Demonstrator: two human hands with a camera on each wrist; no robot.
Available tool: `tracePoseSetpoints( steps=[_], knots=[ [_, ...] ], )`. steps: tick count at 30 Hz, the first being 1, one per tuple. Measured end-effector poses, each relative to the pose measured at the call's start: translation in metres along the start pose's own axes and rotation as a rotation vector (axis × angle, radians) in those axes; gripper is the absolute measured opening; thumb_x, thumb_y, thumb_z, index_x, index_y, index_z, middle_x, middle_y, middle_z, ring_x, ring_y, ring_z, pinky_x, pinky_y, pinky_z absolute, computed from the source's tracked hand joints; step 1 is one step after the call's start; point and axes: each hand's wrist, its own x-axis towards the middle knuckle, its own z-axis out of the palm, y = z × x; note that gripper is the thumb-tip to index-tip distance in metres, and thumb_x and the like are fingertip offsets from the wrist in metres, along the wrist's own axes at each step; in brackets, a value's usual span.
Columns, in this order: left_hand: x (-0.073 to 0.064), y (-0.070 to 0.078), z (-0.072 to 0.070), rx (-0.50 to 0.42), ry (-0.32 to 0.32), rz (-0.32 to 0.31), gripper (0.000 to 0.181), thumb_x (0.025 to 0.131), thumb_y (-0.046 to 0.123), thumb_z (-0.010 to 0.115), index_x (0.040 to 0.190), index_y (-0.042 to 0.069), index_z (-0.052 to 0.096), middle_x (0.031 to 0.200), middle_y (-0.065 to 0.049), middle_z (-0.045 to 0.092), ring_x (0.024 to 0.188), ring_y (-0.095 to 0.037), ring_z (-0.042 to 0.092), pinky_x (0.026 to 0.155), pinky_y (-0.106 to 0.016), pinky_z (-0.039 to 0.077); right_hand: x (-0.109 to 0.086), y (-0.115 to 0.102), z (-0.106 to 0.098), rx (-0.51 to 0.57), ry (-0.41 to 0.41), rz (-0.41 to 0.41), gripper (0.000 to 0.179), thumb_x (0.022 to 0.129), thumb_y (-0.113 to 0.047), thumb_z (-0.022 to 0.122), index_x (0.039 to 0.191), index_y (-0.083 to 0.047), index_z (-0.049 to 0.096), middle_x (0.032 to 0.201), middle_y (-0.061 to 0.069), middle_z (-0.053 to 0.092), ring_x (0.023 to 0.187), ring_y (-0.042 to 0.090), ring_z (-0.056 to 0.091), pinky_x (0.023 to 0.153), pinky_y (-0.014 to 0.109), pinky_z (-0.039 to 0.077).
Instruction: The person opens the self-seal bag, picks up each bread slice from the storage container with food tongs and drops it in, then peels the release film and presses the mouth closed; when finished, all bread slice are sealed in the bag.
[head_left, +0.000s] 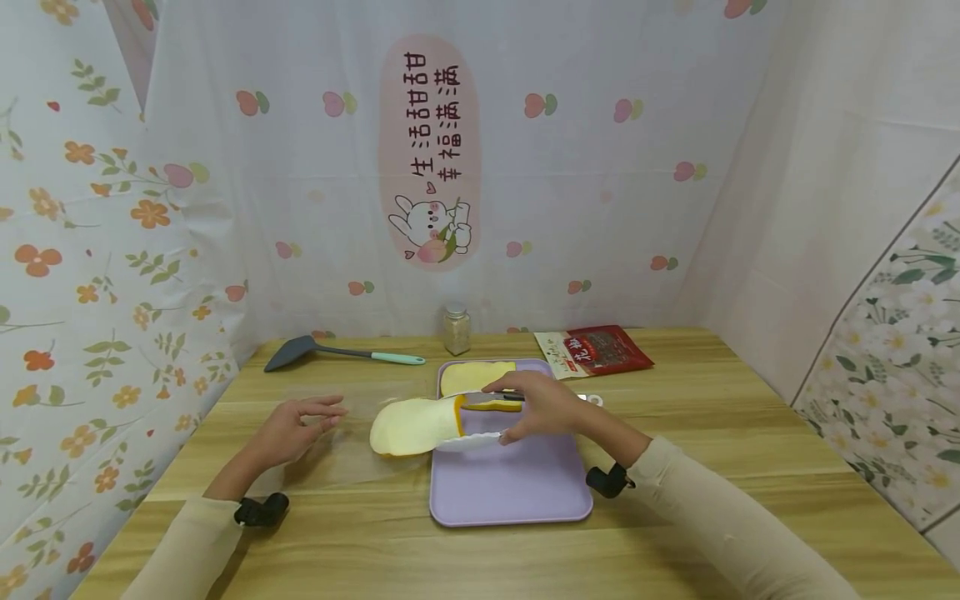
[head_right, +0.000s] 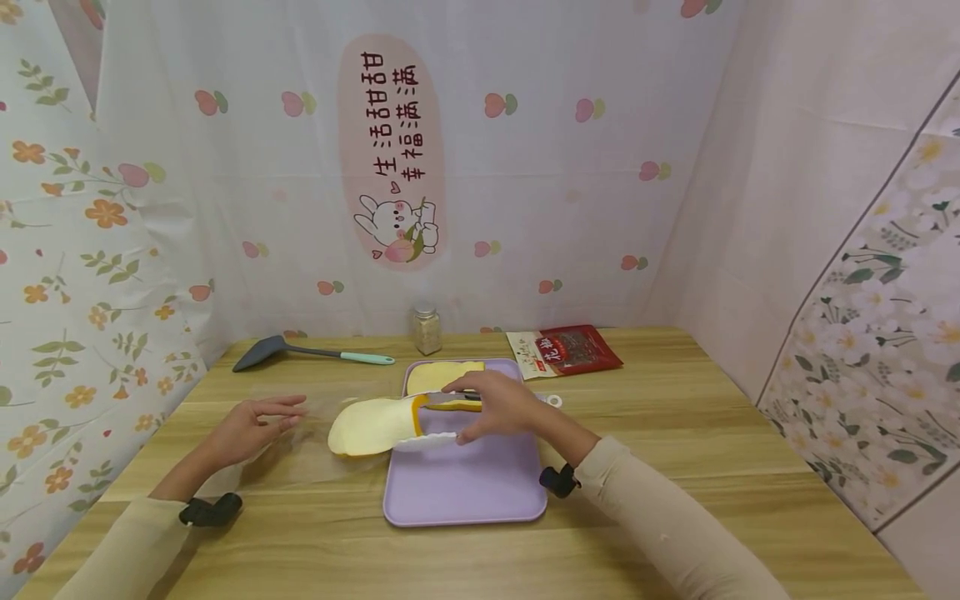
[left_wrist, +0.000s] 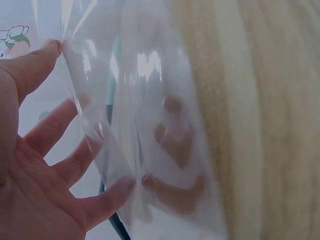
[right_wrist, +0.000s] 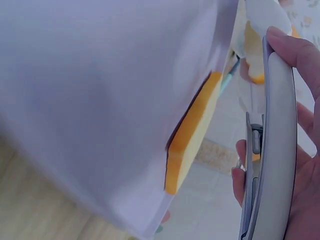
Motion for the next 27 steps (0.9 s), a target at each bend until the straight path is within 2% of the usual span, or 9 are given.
tracePoseSetpoints(
  steps=[11, 20, 27],
  knots=[
    [-0.001, 0.004, 0.001, -0.032, 0.015, 0.005, 0.024, 0.095, 0.012, 0.067, 0.115, 0.001, 0.074, 0.132, -0.023, 0.060, 0.122, -0.045, 0.055, 0.086, -0.051, 0.053, 0.018, -0.010, 0.010, 0.014, -0.015, 0.006, 0.073, 0.068, -0.041, 0.091, 0.131, -0.015, 0.064, 0.129, -0.001, 0.065, 0.118, 0.017, 0.058, 0.094, 0.040, 0.048],
    [-0.001, 0.005, 0.002, -0.041, 0.015, -0.020, 0.022, 0.096, 0.014, 0.067, 0.113, 0.003, 0.075, 0.133, -0.024, 0.059, 0.123, -0.046, 0.054, 0.085, -0.051, 0.054, 0.028, -0.022, 0.015, 0.016, -0.027, -0.003, 0.071, 0.069, -0.042, 0.091, 0.131, -0.019, 0.064, 0.130, -0.008, 0.063, 0.120, 0.015, 0.056, 0.093, 0.038, 0.048],
    [-0.002, 0.006, 0.002, -0.057, 0.013, -0.031, 0.022, 0.096, 0.016, 0.066, 0.113, 0.004, 0.076, 0.134, -0.025, 0.058, 0.123, -0.047, 0.053, 0.087, -0.054, 0.053, 0.038, -0.029, 0.021, -0.001, -0.044, -0.005, 0.071, 0.070, -0.042, 0.090, 0.132, -0.018, 0.064, 0.129, -0.007, 0.063, 0.118, 0.016, 0.056, 0.092, 0.038, 0.047]
  ],
)
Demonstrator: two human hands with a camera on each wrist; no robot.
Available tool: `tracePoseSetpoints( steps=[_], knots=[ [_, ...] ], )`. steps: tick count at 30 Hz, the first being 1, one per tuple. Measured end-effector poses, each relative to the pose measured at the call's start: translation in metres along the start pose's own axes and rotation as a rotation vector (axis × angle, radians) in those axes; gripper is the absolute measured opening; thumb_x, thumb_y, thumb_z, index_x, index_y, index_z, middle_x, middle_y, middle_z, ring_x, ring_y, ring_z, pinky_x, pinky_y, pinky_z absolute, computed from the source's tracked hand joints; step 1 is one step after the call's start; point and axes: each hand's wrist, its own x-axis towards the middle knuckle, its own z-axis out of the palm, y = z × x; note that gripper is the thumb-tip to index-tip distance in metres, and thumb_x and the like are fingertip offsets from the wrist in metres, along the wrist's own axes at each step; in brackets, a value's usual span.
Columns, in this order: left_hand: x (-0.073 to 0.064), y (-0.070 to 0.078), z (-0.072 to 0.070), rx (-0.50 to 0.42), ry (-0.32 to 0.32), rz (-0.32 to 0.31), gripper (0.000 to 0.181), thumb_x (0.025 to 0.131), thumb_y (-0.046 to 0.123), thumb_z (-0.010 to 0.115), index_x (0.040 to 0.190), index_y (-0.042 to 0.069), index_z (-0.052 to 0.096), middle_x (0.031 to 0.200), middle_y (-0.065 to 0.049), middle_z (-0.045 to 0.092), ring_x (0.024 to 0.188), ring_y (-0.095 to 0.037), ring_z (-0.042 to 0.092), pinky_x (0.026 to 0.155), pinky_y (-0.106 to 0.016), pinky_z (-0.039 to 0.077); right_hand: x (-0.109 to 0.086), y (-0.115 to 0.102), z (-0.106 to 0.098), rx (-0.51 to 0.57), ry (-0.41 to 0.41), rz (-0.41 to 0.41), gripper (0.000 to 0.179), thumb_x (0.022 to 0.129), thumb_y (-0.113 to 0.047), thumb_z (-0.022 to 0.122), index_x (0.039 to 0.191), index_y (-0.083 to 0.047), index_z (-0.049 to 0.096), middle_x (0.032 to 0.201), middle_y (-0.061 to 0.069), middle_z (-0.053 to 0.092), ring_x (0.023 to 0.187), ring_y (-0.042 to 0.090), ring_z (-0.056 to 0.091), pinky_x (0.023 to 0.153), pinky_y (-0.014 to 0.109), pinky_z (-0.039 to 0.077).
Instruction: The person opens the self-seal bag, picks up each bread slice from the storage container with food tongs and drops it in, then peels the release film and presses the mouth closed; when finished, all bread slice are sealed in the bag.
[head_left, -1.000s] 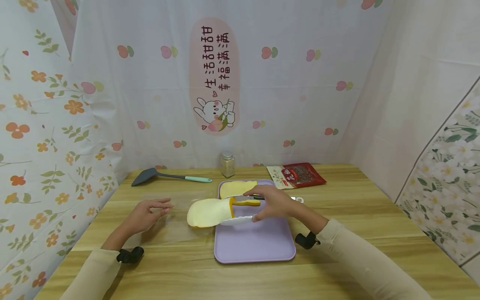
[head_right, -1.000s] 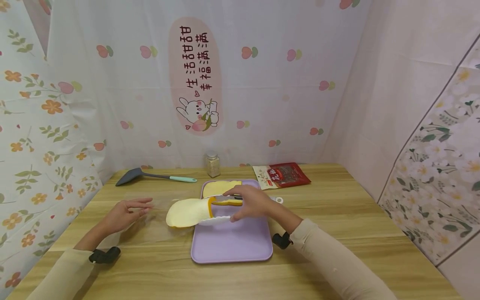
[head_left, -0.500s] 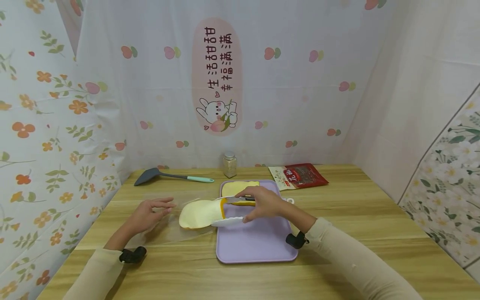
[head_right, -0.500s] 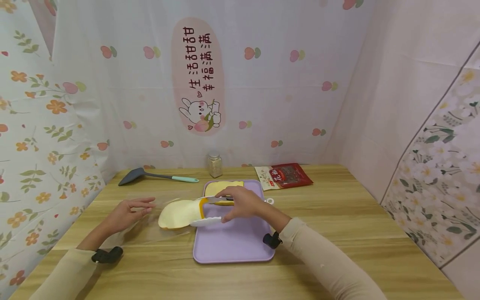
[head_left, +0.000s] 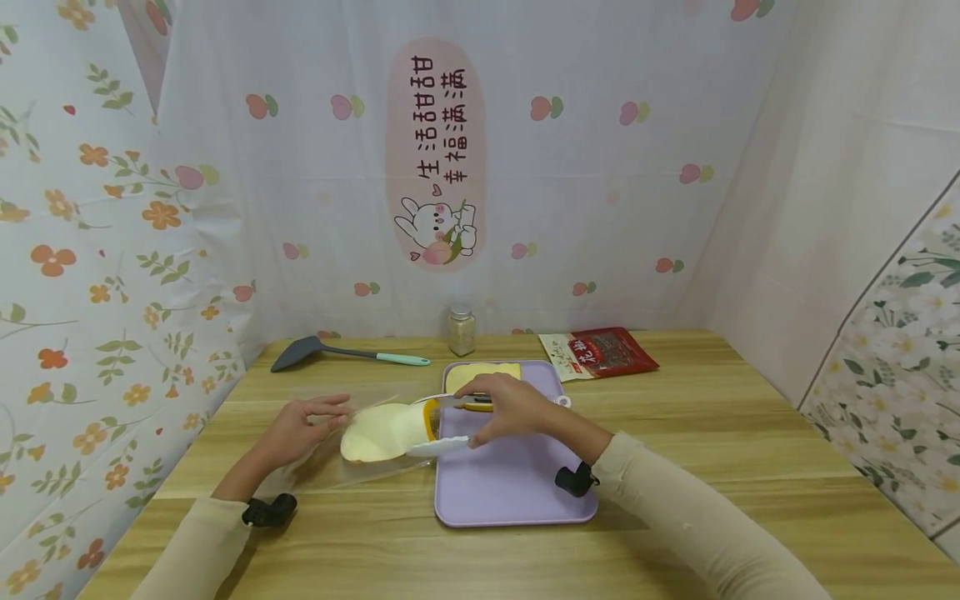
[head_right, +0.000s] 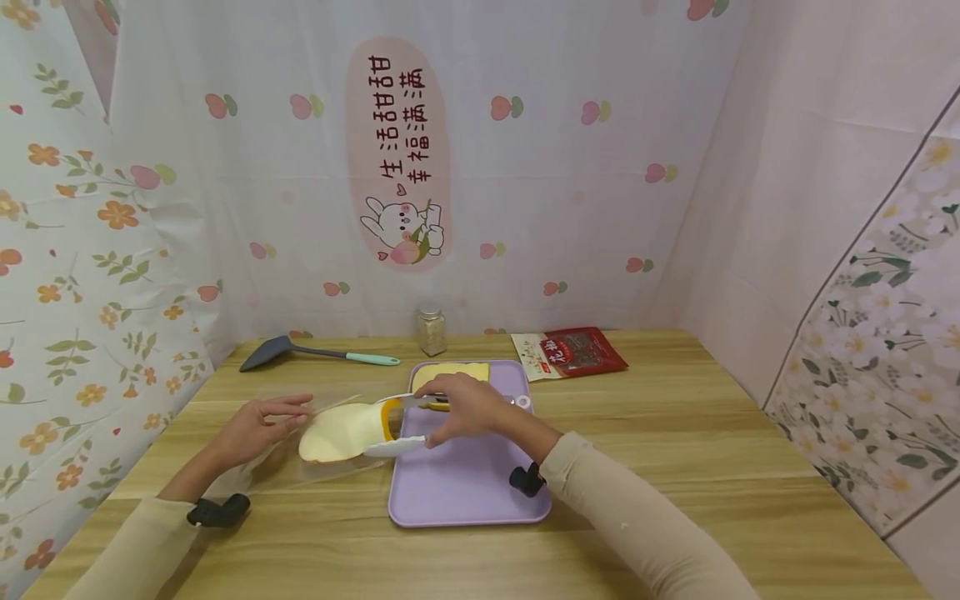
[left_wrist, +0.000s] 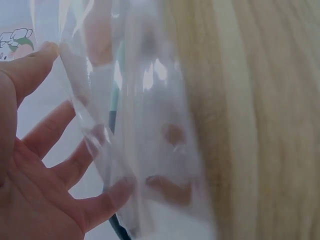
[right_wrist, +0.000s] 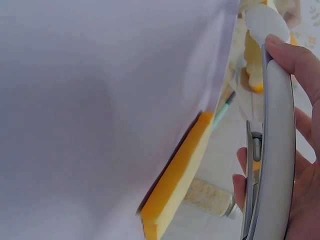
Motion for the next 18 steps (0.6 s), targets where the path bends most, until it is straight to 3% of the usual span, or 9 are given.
tracePoseSetpoints(
  steps=[8, 18],
  knots=[
    [0.001, 0.003, 0.000, -0.020, -0.006, 0.002, 0.021, 0.096, 0.014, 0.066, 0.112, 0.005, 0.076, 0.136, -0.025, 0.057, 0.122, -0.046, 0.055, 0.084, -0.055, 0.053, 0.010, -0.008, 0.007, -0.041, 0.003, -0.007, 0.071, 0.069, -0.045, 0.089, 0.131, -0.022, 0.064, 0.127, -0.008, 0.063, 0.116, 0.015, 0.056, 0.091, 0.036, 0.048],
    [0.001, 0.009, 0.001, -0.034, 0.012, -0.035, 0.023, 0.096, 0.016, 0.067, 0.114, 0.003, 0.075, 0.138, -0.022, 0.056, 0.126, -0.044, 0.053, 0.085, -0.059, 0.052, 0.021, -0.016, 0.013, -0.002, -0.004, 0.023, 0.069, 0.069, -0.043, 0.090, 0.129, -0.021, 0.066, 0.127, -0.008, 0.062, 0.115, 0.018, 0.057, 0.084, 0.034, 0.047]
  ],
)
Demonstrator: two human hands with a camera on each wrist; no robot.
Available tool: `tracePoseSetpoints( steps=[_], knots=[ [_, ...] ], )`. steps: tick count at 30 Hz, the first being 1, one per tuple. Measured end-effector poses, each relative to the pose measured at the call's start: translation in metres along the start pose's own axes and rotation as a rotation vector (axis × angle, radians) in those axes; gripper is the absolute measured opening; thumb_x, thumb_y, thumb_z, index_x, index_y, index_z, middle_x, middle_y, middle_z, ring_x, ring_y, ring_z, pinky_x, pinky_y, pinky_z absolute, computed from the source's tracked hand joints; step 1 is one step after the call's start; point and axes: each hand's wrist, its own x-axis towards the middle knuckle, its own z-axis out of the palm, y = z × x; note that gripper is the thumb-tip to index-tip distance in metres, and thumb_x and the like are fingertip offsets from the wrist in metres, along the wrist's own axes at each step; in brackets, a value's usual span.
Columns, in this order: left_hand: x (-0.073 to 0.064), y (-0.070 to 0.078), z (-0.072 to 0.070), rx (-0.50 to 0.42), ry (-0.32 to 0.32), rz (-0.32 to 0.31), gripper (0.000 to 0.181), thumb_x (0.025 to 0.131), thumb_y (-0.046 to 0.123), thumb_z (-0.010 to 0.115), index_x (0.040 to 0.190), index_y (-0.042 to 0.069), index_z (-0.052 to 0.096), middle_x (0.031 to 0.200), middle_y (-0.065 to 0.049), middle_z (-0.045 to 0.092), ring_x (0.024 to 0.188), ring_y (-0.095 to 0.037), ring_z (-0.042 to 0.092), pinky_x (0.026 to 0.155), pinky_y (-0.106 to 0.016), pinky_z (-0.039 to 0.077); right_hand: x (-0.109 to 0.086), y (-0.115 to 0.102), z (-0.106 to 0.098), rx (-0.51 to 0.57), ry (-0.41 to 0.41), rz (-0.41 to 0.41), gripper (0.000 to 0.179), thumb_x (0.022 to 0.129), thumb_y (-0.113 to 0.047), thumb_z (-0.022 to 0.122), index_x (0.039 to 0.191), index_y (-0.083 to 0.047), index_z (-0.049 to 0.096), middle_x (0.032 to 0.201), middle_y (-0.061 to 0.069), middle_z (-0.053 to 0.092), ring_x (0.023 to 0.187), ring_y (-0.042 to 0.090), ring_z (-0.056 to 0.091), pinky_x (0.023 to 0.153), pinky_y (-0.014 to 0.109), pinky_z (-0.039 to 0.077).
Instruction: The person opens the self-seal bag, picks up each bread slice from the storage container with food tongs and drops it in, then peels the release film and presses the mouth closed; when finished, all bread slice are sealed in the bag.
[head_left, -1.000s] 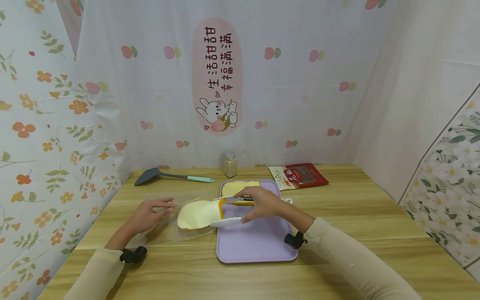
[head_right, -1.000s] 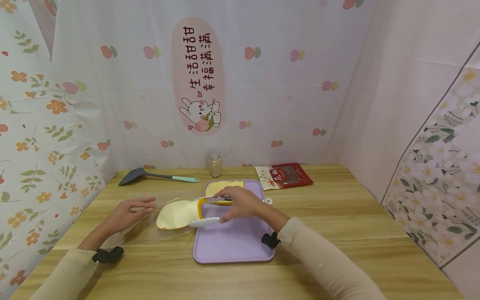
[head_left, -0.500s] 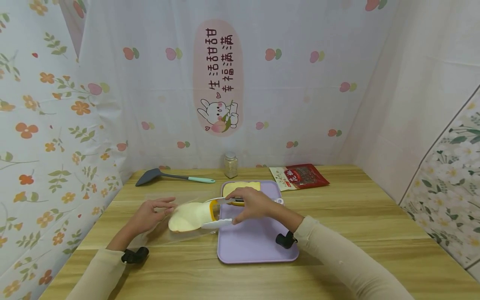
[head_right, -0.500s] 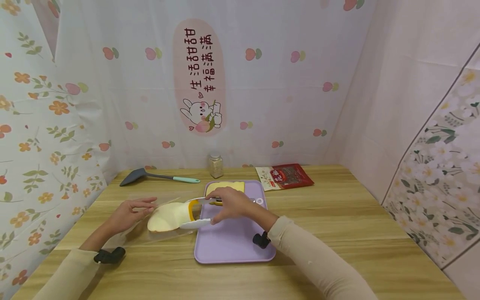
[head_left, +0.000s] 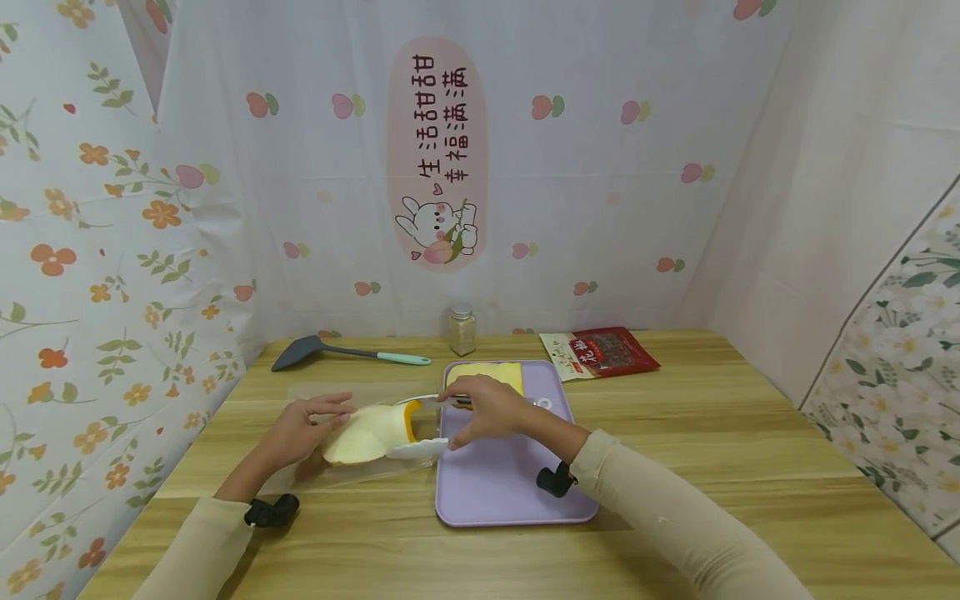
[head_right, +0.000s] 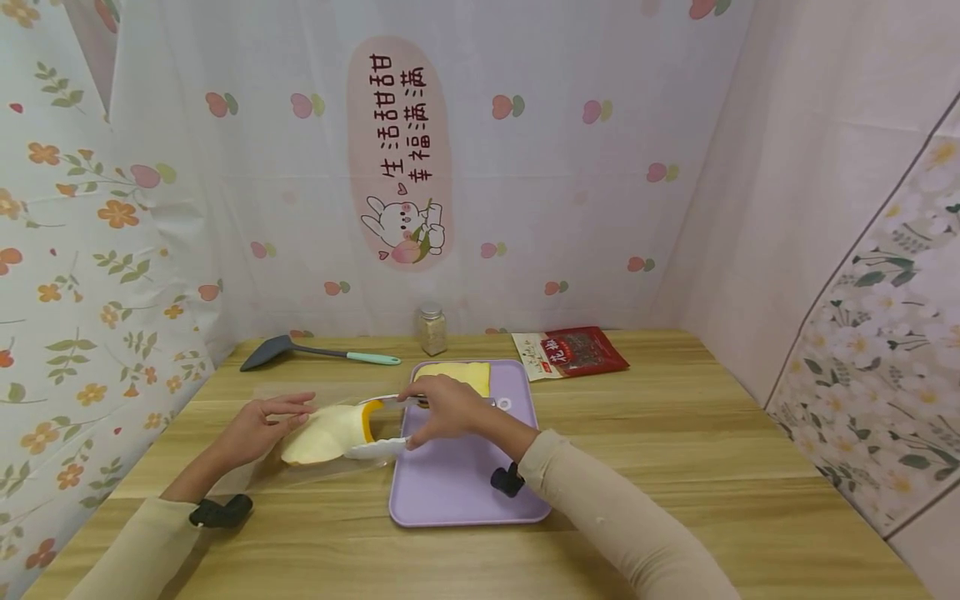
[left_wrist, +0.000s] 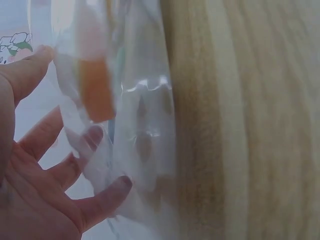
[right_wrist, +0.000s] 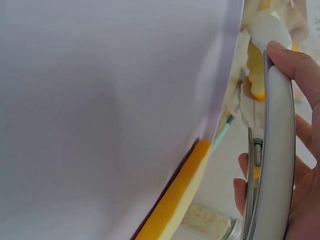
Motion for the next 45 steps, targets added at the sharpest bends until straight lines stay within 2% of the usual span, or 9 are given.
tracePoseSetpoints(
  steps=[11, 19, 26, 32, 39, 45],
  knots=[
    [0.001, 0.000, 0.001, 0.005, 0.031, 0.022, 0.022, 0.095, 0.014, 0.068, 0.113, 0.004, 0.075, 0.137, -0.021, 0.057, 0.124, -0.044, 0.054, 0.083, -0.058, 0.053, 0.009, -0.008, 0.006, -0.005, 0.000, 0.013, 0.067, 0.069, -0.041, 0.091, 0.128, -0.019, 0.067, 0.125, -0.004, 0.063, 0.112, 0.020, 0.058, 0.080, 0.033, 0.048],
    [-0.001, 0.001, 0.001, 0.001, 0.043, 0.031, 0.022, 0.096, 0.016, 0.067, 0.113, 0.004, 0.075, 0.137, -0.020, 0.058, 0.123, -0.044, 0.055, 0.084, -0.059, 0.052, 0.013, -0.009, 0.010, -0.025, 0.003, 0.013, 0.063, 0.066, -0.042, 0.092, 0.121, -0.020, 0.070, 0.120, -0.004, 0.065, 0.104, 0.019, 0.057, 0.073, 0.030, 0.047],
    [0.001, 0.000, 0.001, 0.011, 0.059, 0.044, 0.021, 0.094, 0.012, 0.068, 0.112, 0.003, 0.075, 0.136, -0.021, 0.059, 0.120, -0.042, 0.058, 0.079, -0.046, 0.054, 0.014, -0.009, 0.011, -0.052, -0.006, 0.021, 0.064, 0.066, -0.044, 0.092, 0.121, -0.020, 0.070, 0.120, -0.007, 0.063, 0.107, 0.019, 0.057, 0.074, 0.031, 0.047],
    [0.001, -0.003, 0.000, 0.000, 0.051, 0.032, 0.021, 0.095, 0.012, 0.068, 0.113, 0.004, 0.075, 0.137, -0.021, 0.057, 0.123, -0.044, 0.055, 0.084, -0.061, 0.051, 0.015, -0.008, 0.013, -0.064, -0.019, 0.025, 0.064, 0.067, -0.045, 0.091, 0.123, -0.022, 0.069, 0.125, -0.006, 0.062, 0.108, 0.019, 0.056, 0.072, 0.031, 0.046],
    [0.002, -0.005, 0.001, 0.019, 0.031, 0.020, 0.022, 0.095, 0.012, 0.067, 0.113, 0.002, 0.075, 0.137, -0.023, 0.056, 0.122, -0.045, 0.055, 0.083, -0.062, 0.051, 0.016, -0.006, 0.017, -0.093, -0.025, 0.013, 0.067, 0.064, -0.047, 0.092, 0.123, -0.023, 0.069, 0.127, -0.006, 0.060, 0.101, 0.015, 0.052, 0.070, 0.028, 0.046],
    [0.002, -0.005, 0.001, 0.014, 0.028, 0.014, 0.022, 0.095, 0.013, 0.067, 0.113, 0.003, 0.075, 0.137, -0.023, 0.057, 0.124, -0.045, 0.054, 0.085, -0.062, 0.050, 0.014, -0.006, 0.018, -0.077, -0.012, 0.028, 0.074, 0.061, -0.047, 0.093, 0.126, -0.022, 0.067, 0.130, -0.005, 0.059, 0.110, 0.018, 0.054, 0.076, 0.031, 0.048]
  ],
)
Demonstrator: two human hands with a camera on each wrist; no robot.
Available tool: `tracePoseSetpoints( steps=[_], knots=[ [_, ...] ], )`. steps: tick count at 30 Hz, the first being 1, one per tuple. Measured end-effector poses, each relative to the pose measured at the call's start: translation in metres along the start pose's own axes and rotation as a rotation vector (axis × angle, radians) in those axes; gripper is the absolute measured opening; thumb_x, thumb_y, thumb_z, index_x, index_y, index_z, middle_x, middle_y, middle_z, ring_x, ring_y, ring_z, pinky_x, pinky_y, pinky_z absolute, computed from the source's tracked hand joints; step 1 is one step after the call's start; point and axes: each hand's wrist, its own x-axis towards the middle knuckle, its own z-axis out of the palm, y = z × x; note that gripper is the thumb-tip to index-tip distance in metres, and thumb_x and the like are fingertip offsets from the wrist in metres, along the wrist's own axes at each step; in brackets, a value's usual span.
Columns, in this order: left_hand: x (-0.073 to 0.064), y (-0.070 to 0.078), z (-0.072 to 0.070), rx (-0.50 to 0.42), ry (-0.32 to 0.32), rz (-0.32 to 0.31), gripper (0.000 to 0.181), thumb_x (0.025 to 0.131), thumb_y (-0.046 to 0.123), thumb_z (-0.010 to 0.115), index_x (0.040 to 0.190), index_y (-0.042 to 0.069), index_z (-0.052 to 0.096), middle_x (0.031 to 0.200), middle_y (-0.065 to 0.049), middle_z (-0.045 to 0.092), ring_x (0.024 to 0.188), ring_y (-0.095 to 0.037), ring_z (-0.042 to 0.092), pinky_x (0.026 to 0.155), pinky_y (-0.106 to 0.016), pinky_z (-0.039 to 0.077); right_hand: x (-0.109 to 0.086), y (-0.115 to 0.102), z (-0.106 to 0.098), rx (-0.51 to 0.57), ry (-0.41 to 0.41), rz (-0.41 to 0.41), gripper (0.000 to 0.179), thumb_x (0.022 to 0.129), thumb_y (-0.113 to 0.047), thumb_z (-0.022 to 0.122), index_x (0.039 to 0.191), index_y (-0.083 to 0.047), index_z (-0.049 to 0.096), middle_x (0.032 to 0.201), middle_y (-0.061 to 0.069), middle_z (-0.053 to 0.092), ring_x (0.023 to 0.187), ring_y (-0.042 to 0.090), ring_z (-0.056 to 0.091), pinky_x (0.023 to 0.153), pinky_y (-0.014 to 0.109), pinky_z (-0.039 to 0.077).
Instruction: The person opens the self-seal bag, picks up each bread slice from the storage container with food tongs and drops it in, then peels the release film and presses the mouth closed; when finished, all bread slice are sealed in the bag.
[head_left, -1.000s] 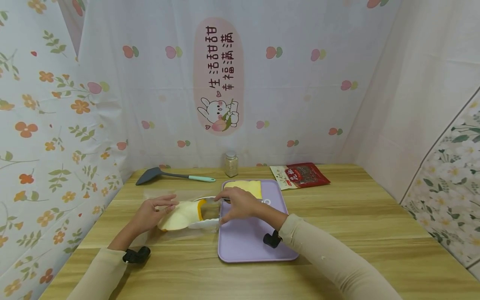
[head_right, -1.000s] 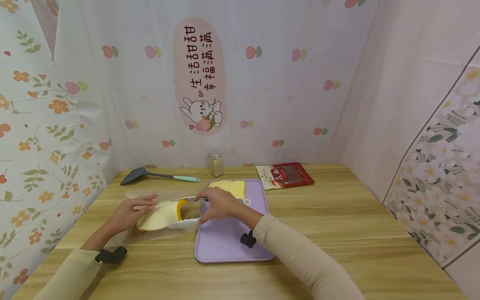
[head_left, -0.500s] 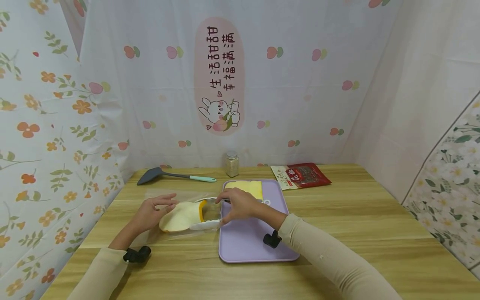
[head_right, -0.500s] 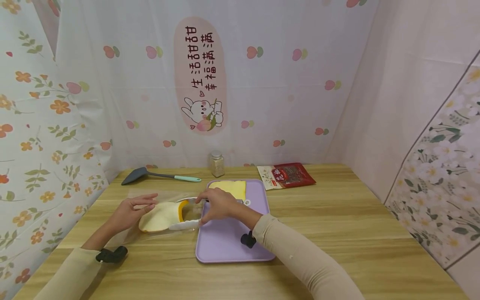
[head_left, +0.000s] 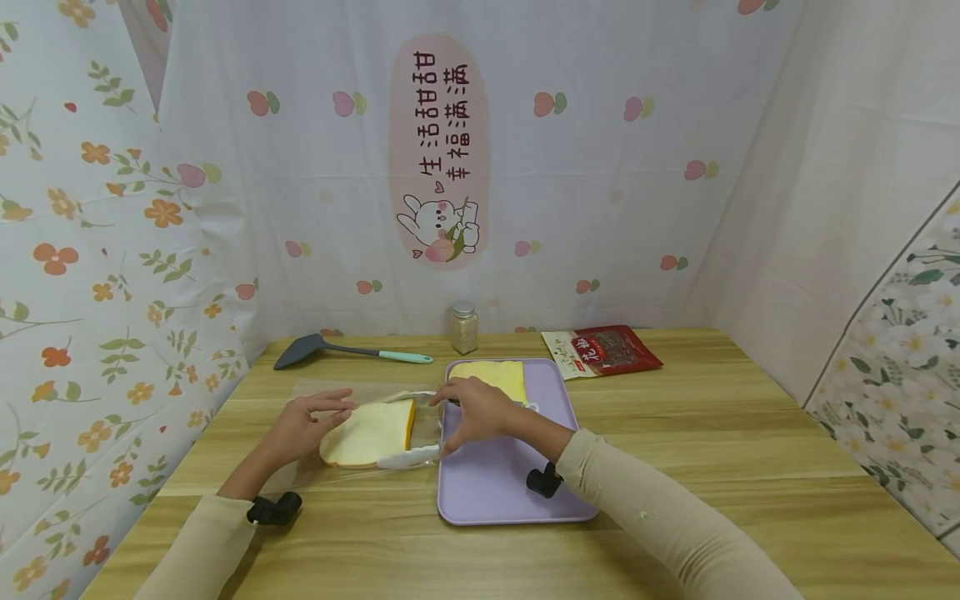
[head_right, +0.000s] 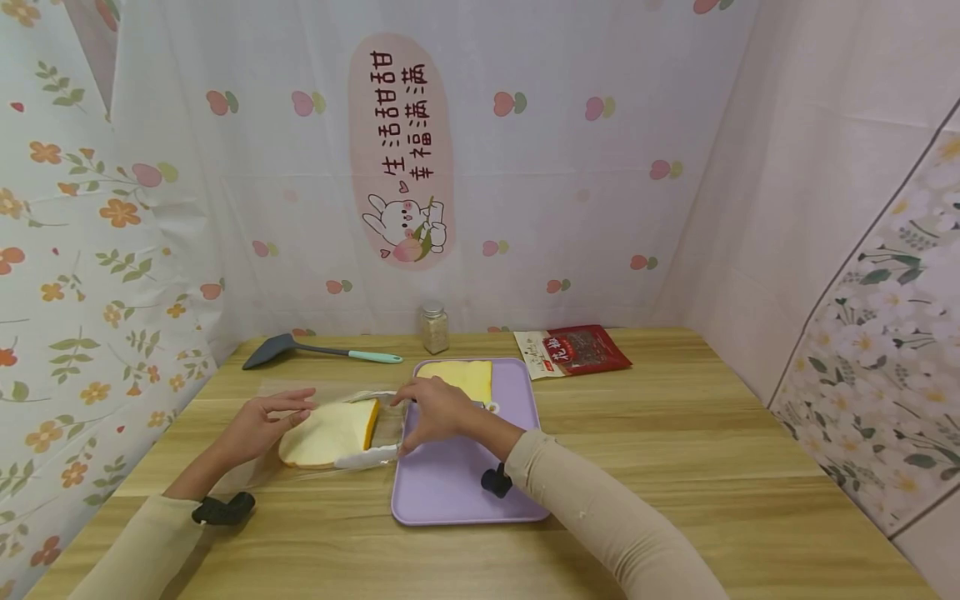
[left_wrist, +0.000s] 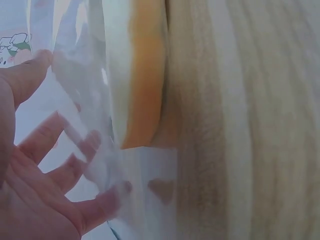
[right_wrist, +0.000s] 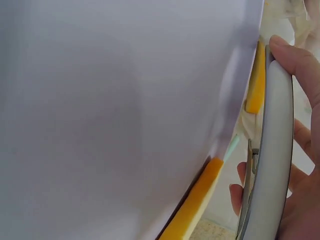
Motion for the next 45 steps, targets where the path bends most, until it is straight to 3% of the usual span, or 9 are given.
tracePoseSetpoints(
  steps=[13, 20, 29, 35, 45],
  knots=[
    [-0.001, -0.003, 0.002, 0.021, 0.003, 0.016, 0.022, 0.096, 0.016, 0.067, 0.113, 0.004, 0.076, 0.136, -0.023, 0.058, 0.123, -0.045, 0.055, 0.084, -0.055, 0.053, -0.005, -0.004, -0.002, -0.035, 0.001, 0.018, 0.088, 0.061, -0.059, 0.089, 0.137, -0.024, 0.059, 0.138, -0.003, 0.055, 0.108, 0.019, 0.052, 0.076, 0.032, 0.048],
    [-0.001, -0.003, 0.002, 0.006, 0.007, 0.017, 0.021, 0.095, 0.014, 0.068, 0.112, 0.003, 0.076, 0.135, -0.023, 0.058, 0.124, -0.043, 0.054, 0.083, -0.049, 0.055, -0.009, -0.001, -0.001, -0.002, 0.005, 0.000, 0.082, 0.065, -0.058, 0.087, 0.134, -0.022, 0.061, 0.142, -0.001, 0.053, 0.117, 0.023, 0.053, 0.083, 0.038, 0.050],
    [-0.002, -0.002, 0.001, -0.012, 0.006, 0.004, 0.022, 0.095, 0.014, 0.067, 0.112, 0.002, 0.075, 0.136, -0.023, 0.058, 0.128, -0.044, 0.051, 0.086, -0.051, 0.054, -0.016, 0.004, 0.000, 0.083, 0.055, -0.049, 0.064, 0.072, -0.048, 0.087, 0.123, -0.015, 0.068, 0.131, -0.003, 0.061, 0.122, 0.019, 0.055, 0.097, 0.039, 0.047],
    [-0.002, -0.001, 0.000, -0.014, -0.002, -0.002, 0.022, 0.096, 0.015, 0.067, 0.113, 0.003, 0.075, 0.137, -0.023, 0.057, 0.128, -0.045, 0.050, 0.087, -0.052, 0.053, -0.025, 0.005, -0.005, 0.107, 0.065, -0.068, 0.059, 0.073, -0.044, 0.087, 0.120, -0.014, 0.069, 0.125, -0.005, 0.065, 0.115, 0.015, 0.058, 0.093, 0.037, 0.048],
    [-0.002, -0.003, 0.001, -0.010, -0.002, 0.021, 0.023, 0.096, 0.014, 0.066, 0.113, 0.001, 0.074, 0.136, -0.024, 0.057, 0.123, -0.046, 0.054, 0.086, -0.058, 0.052, -0.043, 0.016, -0.015, 0.137, 0.060, -0.013, 0.062, 0.072, -0.042, 0.089, 0.122, -0.012, 0.067, 0.124, -0.002, 0.066, 0.115, 0.018, 0.059, 0.096, 0.039, 0.047]
  ],
)
